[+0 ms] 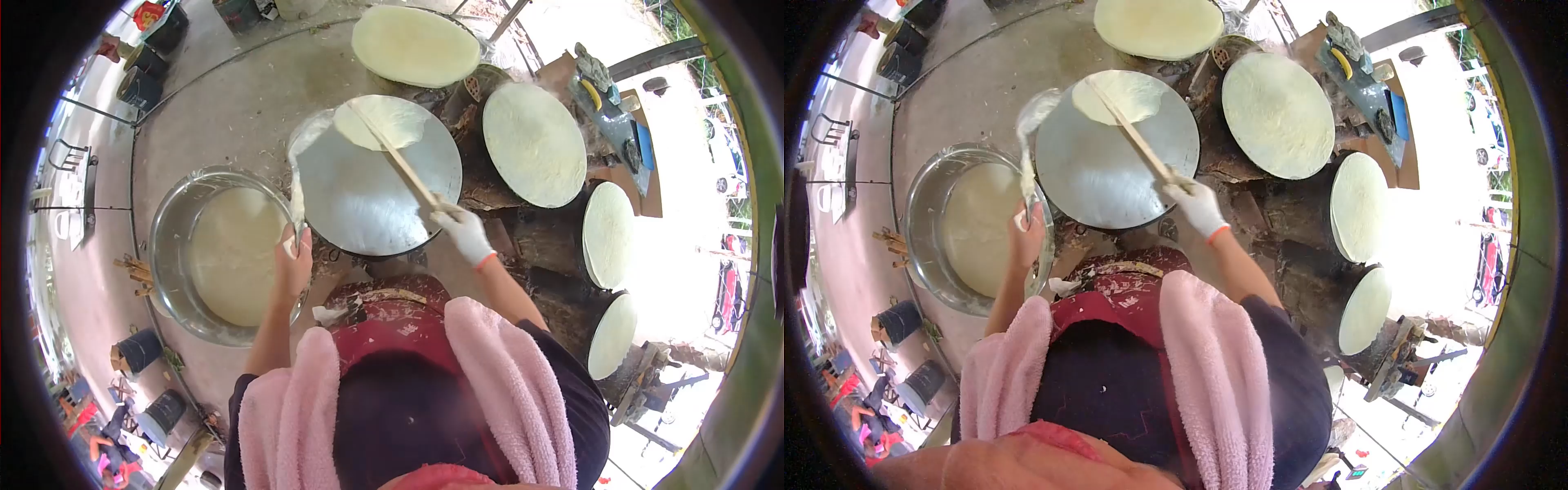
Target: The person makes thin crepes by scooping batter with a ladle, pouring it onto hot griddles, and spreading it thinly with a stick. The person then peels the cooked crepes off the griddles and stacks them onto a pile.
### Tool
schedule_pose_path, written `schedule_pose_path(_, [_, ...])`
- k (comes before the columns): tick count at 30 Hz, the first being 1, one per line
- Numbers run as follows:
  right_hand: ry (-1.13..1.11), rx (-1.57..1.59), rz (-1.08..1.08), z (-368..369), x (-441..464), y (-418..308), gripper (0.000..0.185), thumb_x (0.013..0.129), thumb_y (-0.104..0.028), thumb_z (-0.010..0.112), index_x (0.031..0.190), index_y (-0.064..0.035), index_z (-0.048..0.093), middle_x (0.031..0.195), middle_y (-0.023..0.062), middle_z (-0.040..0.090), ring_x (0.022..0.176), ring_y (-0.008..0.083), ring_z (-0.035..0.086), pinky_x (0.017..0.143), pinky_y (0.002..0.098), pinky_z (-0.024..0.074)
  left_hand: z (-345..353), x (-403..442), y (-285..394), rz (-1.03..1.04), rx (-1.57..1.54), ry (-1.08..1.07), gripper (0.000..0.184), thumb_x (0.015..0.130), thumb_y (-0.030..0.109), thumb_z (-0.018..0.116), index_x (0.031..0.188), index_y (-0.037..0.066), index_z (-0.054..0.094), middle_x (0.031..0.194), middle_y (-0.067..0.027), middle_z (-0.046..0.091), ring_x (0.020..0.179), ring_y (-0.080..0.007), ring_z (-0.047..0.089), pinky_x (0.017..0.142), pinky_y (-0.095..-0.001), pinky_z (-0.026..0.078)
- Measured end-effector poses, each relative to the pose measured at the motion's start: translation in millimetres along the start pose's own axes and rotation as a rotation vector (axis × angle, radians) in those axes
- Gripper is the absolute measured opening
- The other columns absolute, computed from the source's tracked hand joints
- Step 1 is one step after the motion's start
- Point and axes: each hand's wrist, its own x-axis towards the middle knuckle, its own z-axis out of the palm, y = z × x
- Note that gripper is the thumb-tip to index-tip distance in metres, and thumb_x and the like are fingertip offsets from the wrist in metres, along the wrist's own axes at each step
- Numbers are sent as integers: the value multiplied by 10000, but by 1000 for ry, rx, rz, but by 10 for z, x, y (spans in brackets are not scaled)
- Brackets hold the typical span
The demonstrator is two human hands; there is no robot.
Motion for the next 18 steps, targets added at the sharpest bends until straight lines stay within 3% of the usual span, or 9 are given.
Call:
schedule_pose_path(2, [156,-11,-239,-322,101,261,385,892,-186,672,1214,22,630,1164,113,662,932,81,592,860,224,481,-73,-73,115,-41,-6,66,83,947,68,526,927,-13,520,693,-49,537,651,-99,483,562,-282,423])
schedule_pose_path(3, [188,116,-125,-400,87,80,386,894,-182,672,1221,18,632,1104,77,673,908,67,577,821,207,472,-53,-66,53,-33,-25,65,86,949,70,524,930,-14,523,694,-50,539,647,-99,485,560,-283,422])
schedule_pose_path(5, [-17,-78,15,-468,244,-2,398,898,-167,676,1228,47,616,1034,31,670,876,56,555,770,178,447,-37,-70,-158,-23,-46,51,94,952,75,520,936,-17,528,695,-51,543,639,-98,489,556,-285,422])
schedule_pose_path(7, [-216,106,126,-188,257,-187,359,895,-156,681,1211,13,645,956,0,655,838,52,535,736,175,431,15,-81,-85,-60,115,62,97,951,73,519,942,-23,531,711,-77,559,642,-119,501,564,-305,429])
schedule_pose_path(9, [-279,96,87,-125,201,-341,344,889,-133,680,1200,12,651,1139,58,655,966,77,569,786,205,453,62,-206,235,-42,120,77,91,946,64,521,934,-25,530,708,-90,564,643,-135,505,572,-317,431])
schedule_pose_path(11, [-312,-58,-182,-485,335,-232,336,890,-117,673,1191,31,648,1259,95,625,1081,100,572,857,223,461,157,-283,106,79,118,227,107,942,72,549,880,-13,532,639,-72,500,585,-127,454,517,-315,395])
schedule_pose_path(12, [-360,-14,-133,-715,479,-181,336,896,-97,659,1185,70,632,1384,131,538,1243,142,506,995,257,420,188,-322,45,142,117,297,124,940,76,563,852,-7,533,604,-64,468,555,-123,428,490,-314,376])
schedule_pose_path(15, [-178,-16,-166,-1038,1104,59,334,902,-124,650,1172,72,639,1298,114,599,1161,151,553,1017,289,415,230,-411,30,5,162,264,130,943,79,555,853,-9,525,603,-45,456,558,-123,417,495,-313,375])
schedule_pose_path(18, [-528,-76,104,-675,884,-582,338,907,-136,648,1193,43,639,1176,70,651,1061,130,580,952,249,432,387,-493,-74,-78,119,288,141,956,95,543,850,5,517,606,-1,442,534,-92,409,465,-280,361])
